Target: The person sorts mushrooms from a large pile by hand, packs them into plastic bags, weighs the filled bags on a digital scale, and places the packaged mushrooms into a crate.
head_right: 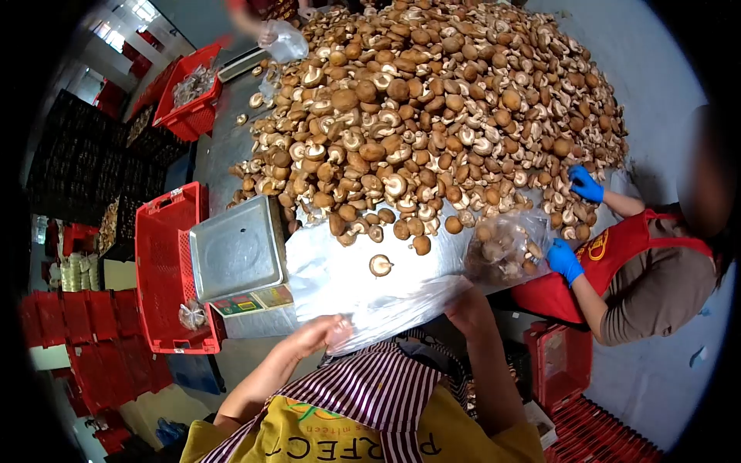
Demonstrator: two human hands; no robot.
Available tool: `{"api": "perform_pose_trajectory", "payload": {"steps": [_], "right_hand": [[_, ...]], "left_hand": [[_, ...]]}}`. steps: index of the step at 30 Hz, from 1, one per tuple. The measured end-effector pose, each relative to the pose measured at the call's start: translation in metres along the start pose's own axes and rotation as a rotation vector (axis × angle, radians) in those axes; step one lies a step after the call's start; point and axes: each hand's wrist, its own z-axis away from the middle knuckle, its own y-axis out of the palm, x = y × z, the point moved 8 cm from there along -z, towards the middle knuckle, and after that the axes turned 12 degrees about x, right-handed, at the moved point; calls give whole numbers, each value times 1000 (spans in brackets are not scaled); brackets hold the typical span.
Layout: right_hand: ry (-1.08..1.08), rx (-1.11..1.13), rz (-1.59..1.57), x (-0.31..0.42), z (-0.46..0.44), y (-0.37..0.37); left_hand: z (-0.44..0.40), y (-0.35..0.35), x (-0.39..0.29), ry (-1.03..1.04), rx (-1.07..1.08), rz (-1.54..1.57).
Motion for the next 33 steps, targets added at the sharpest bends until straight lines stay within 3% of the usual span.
{"api": "perform_pose_trajectory", "payload": {"steps": [1,3,4,5,6,7,8,9,10,12,13,16,17,19,20,22,24,26,27,29,30,32,33], "right_hand": [[4,3,5,1,-2,-3],[56,399,-202,0,-7,11],[60,396,-202,-2,-8,-6],[129,352,3,-9,-10,-31],[196,307,208,-15,-8,-37],[203,304,210,-19,1,-38],[240,160,94,-24,14,-30],[273,16,-21,-29,23,-30],[278,13,-20,-32,22,-32],[3,55,-368,-21,14,-36],[-64,-11,-308,-17,11,-45],[-67,-122,-325,-14,8,-79],[-71,-122,-323,-15,2,-79],[-244,-279,812,17,-3,-66],[-244,-281,813,21,-12,-56],[-622,-372,1575,61,-30,7],[-553,-254,1738,72,-86,38],[-796,-250,1902,72,-123,73],[-797,-248,1902,73,-145,73],[-734,-396,2164,69,-185,64],[-732,-395,2163,69,-198,54],[-487,-309,2007,73,-225,18],[-401,-204,1734,77,-220,14]], "left_hand": [[-2,8,9,-41,47,-83],[-6,17,15,-74,183,-117],[-13,22,11,45,497,221],[-18,21,-6,205,474,413],[-30,17,-17,272,316,571],[-38,12,-27,359,162,709],[-40,0,-24,346,-127,805],[-67,-20,-14,431,229,885],[-72,-20,-10,431,226,890],[-93,-11,8,302,30,816],[-102,-8,19,233,-138,861],[-134,-16,61,127,-58,950],[-134,-10,57,151,49,834],[-143,-26,69,142,71,797],[-147,-31,73,135,87,758],[-141,-20,61,101,17,675],[-131,-14,52,71,-101,560],[-134,-15,52,81,-76,526],[-136,-16,53,89,-51,494],[-139,-21,56,95,-44,474],[-139,-22,56,99,-36,453],[-125,-13,46,99,-88,409],[-119,-10,40,102,-137,365]]}}
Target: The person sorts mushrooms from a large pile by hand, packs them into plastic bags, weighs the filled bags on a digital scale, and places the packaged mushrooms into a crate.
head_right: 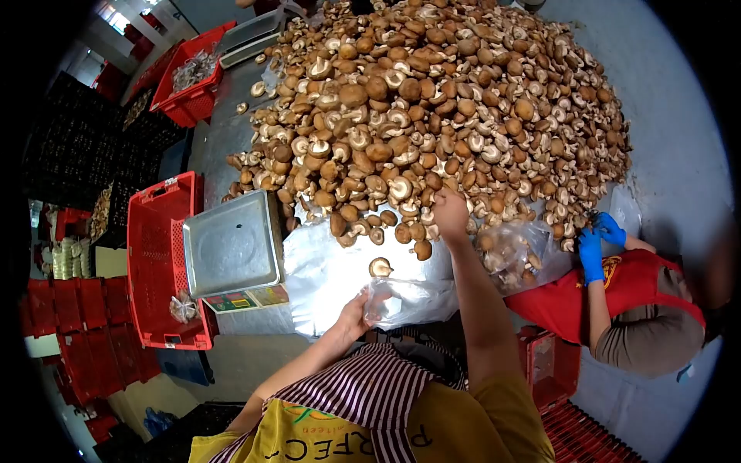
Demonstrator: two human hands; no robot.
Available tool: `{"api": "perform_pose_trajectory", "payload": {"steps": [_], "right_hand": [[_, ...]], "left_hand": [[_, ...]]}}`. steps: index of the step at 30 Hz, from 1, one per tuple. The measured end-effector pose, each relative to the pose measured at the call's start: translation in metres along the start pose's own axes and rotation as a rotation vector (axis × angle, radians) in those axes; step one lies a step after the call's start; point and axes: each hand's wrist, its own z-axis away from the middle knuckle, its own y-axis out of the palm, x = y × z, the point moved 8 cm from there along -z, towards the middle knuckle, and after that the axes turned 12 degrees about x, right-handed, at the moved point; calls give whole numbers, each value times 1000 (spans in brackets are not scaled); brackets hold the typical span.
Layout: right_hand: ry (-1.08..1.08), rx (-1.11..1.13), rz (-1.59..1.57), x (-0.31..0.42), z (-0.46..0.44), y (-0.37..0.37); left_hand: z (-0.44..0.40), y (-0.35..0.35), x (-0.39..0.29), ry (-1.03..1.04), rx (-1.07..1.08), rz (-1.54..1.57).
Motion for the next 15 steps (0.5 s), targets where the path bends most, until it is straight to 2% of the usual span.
{"api": "perform_pose_trajectory", "payload": {"steps": [1,3,4,9,11,15], "right_hand": [[-1,0,5,1,4,-7],[56,245,-870,-3,16,1],[93,327,-998,5,28,-3],[9,355,-1260,27,55,-11],[162,315,-1673,44,70,-8],[268,518,-1821,40,70,25]], "left_hand": [[2,1,-2,0,4,3],[7,1,-2,-18,49,6],[5,-2,1,-23,49,24],[2,0,0,-36,99,-53],[-1,0,1,-38,105,-73],[-5,0,7,-67,149,-56]]}}
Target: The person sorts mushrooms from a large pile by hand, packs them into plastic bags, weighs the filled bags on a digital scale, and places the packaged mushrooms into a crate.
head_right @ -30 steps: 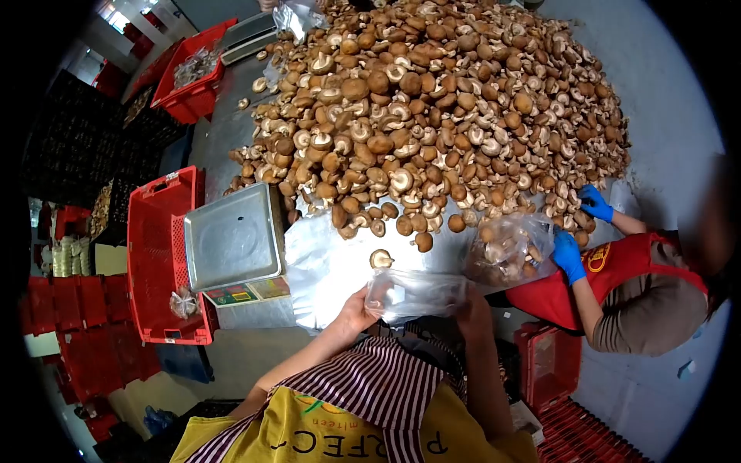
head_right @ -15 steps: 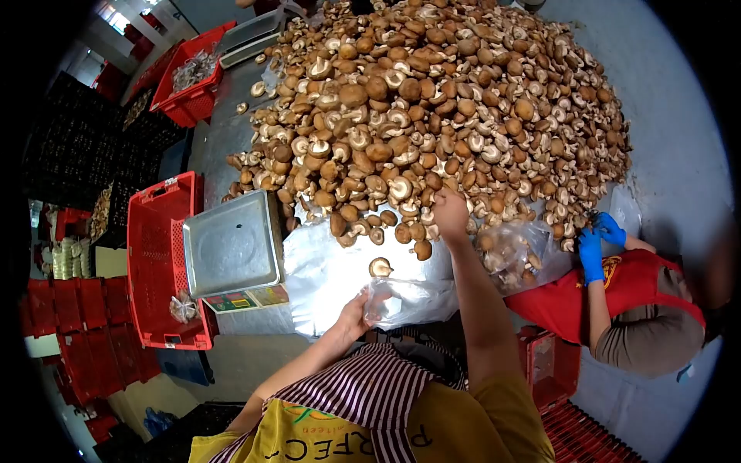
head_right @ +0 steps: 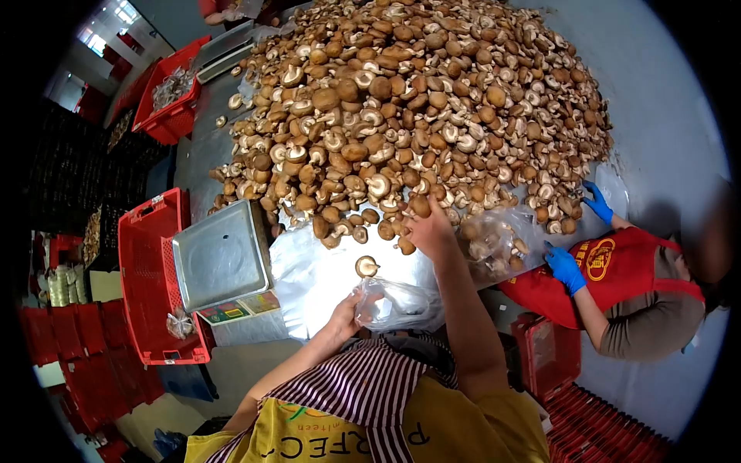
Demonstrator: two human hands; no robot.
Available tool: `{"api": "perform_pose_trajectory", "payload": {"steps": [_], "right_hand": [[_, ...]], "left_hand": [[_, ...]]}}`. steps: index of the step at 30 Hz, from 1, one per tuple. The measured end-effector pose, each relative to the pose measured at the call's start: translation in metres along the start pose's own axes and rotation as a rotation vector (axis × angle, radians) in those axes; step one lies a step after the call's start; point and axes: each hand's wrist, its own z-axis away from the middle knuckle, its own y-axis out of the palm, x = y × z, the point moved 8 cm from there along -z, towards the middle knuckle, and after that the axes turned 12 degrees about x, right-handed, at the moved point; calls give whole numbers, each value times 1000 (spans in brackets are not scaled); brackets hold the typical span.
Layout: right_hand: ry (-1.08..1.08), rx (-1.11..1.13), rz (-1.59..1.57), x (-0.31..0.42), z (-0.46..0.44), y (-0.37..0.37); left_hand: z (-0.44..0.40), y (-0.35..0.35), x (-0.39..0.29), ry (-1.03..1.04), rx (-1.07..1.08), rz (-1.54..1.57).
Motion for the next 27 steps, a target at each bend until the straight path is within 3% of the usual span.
{"api": "perform_pose_trajectory", "payload": {"steps": [5,7,13,20,22,24,26,27], "right_hand": [[-61,11,34,-2,-6,-18],[-179,-257,182,7,6,-26],[-164,-228,385,7,22,-41],[-203,-408,309,5,51,-17],[-71,-255,558,9,69,-34],[-68,-293,538,9,105,-50],[69,-604,944,17,171,-78],[-173,-644,1524,27,208,-115]], "left_hand": [[3,-1,-1,3,1,0],[9,4,-3,9,-16,-32],[10,4,4,-7,-7,-25],[2,-3,17,-58,45,3],[5,2,15,-64,23,12],[6,4,13,-67,34,-5],[7,3,12,-70,44,-16],[7,1,12,-67,46,-22]]}}
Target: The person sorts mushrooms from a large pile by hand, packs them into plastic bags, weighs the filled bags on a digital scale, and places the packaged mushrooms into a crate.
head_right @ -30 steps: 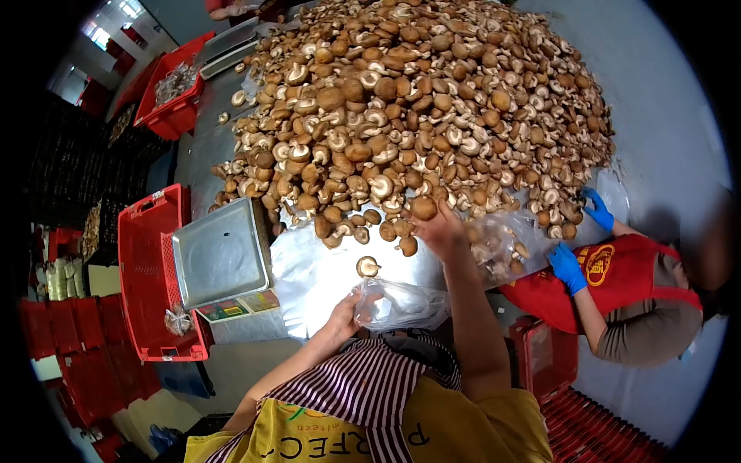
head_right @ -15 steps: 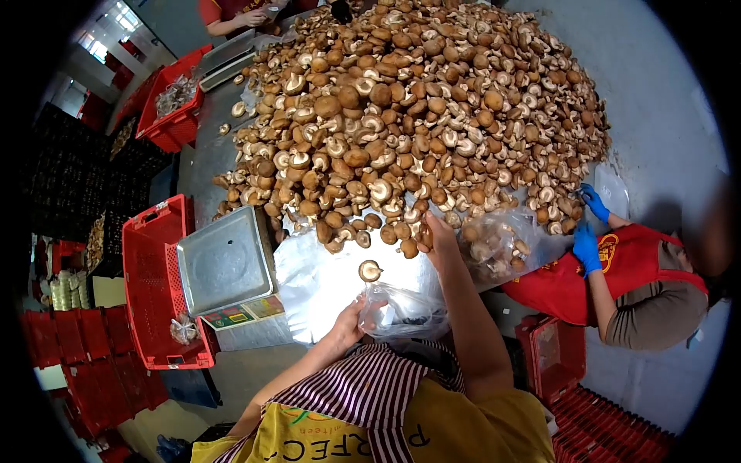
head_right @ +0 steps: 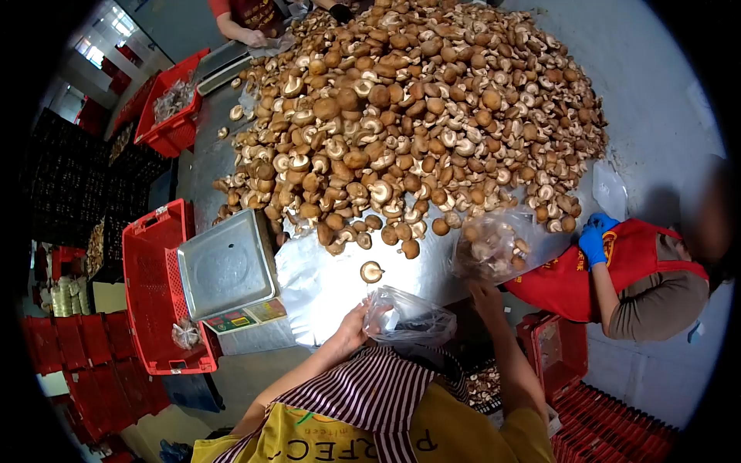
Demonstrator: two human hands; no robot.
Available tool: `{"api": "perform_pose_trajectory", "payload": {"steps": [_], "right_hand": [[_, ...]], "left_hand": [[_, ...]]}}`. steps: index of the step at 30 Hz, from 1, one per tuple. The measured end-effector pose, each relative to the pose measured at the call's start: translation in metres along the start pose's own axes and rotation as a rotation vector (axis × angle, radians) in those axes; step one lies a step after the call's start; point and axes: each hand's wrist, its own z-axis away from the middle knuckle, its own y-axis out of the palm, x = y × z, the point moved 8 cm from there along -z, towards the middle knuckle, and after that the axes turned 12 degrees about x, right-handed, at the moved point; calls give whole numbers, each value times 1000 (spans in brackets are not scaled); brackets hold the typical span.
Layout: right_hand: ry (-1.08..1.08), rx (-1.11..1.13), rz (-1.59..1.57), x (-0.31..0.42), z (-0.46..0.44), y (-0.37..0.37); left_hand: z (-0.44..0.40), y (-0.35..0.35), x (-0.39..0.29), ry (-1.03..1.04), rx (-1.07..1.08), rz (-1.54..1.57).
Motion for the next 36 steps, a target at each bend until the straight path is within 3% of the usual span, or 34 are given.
{"api": "perform_pose_trajectory", "payload": {"steps": [2,3,4,5,7,9,10,11,12,13,15,16,18,19,22,24,26,27,28,29,31,33,36], "right_hand": [[153,175,401,-70,62,-26],[10,372,456,-160,98,-31],[646,563,438,-123,147,-50],[734,601,669,-156,186,-69],[834,679,864,-122,198,-81],[743,471,624,-126,178,-80],[504,288,483,-116,149,-68],[255,258,417,-75,118,-50],[152,236,325,-27,92,-29],[51,202,70,-34,68,-2],[-35,420,-183,40,36,51],[-35,425,-190,45,33,57],[158,879,-194,39,44,99],[156,885,-194,42,47,99],[344,806,-308,52,64,84],[349,483,-1437,87,60,74],[240,439,-1496,55,37,84],[132,392,-1552,67,28,80],[223,345,-1748,71,29,80],[221,341,-1747,71,23,80],[283,269,-1657,54,11,85],[331,224,-1606,31,-1,92],[386,178,-1540,12,-16,100]], "left_hand": [[1,-2,-1,2,1,-6],[1,-2,-3,6,11,-15],[1,-2,-2,7,20,-25],[3,1,-3,3,21,-23],[6,10,-7,-15,-12,-55],[7,23,-10,-7,24,-90],[7,28,-11,-2,60,-131],[5,30,-11,-5,59,-131],[3,35,-9,-35,89,-150],[1,39,-7,-64,117,-169],[10,54,-16,-54,98,-93],[15,57,-20,-42,80,-19],[13,41,-30,48,16,158],[13,29,-35,138,-42,342],[29,23,-53,240,60,337],[31,21,-46,246,49,352],[22,3,-14,134,-137,467],[17,-2,-5,130,-134,464],[10,-2,2,139,-44,519],[1,-5,8,149,44,575],[-10,-17,15,111,32,594],[-10,-18,14,97,-109,431],[-21,-20,11,119,-53,376]]}}
